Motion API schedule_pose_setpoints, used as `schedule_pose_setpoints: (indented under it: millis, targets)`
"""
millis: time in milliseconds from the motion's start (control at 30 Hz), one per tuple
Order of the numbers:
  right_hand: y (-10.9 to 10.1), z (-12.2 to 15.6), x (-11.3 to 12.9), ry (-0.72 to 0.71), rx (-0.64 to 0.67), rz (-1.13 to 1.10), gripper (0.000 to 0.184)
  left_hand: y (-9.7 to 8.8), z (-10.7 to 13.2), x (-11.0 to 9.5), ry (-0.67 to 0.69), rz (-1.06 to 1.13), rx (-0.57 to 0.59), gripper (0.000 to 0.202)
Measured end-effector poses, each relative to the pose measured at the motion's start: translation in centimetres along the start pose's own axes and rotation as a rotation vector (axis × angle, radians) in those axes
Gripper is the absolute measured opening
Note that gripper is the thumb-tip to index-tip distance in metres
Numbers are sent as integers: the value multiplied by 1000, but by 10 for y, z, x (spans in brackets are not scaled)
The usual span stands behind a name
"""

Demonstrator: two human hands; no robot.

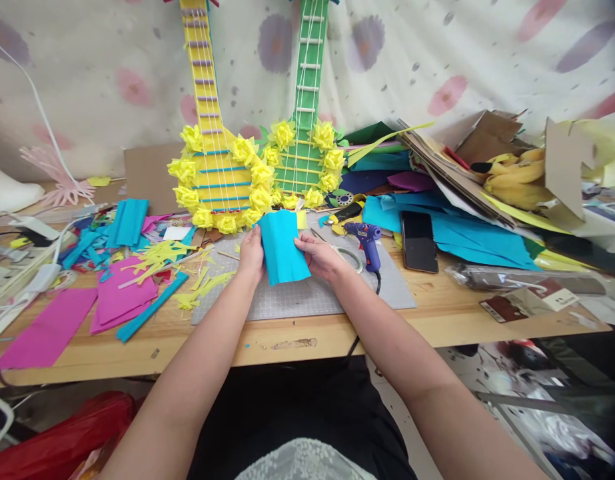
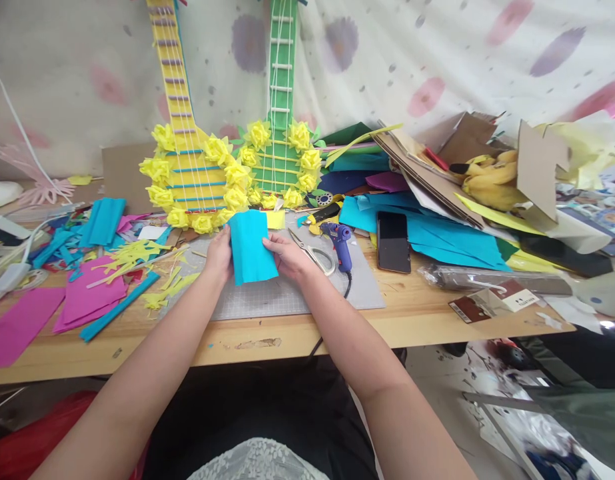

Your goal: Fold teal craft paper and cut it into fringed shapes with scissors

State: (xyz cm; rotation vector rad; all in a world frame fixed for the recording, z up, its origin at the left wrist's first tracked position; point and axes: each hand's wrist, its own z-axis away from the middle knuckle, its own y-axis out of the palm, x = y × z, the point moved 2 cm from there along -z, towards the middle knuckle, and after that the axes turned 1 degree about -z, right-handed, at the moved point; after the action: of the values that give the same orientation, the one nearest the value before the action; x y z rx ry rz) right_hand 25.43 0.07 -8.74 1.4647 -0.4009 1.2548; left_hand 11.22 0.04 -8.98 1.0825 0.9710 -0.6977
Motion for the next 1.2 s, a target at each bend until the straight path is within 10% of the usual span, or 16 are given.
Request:
schedule_pose_setpoints:
  millis: [633, 1200]
  targets:
    - [0, -13, -19, -85, -187, 274, 35, 20, 8, 7, 70, -37, 77, 35]
    - [10, -2, -10, 235, 185, 145, 36, 21, 9, -7, 118, -68, 166, 33]
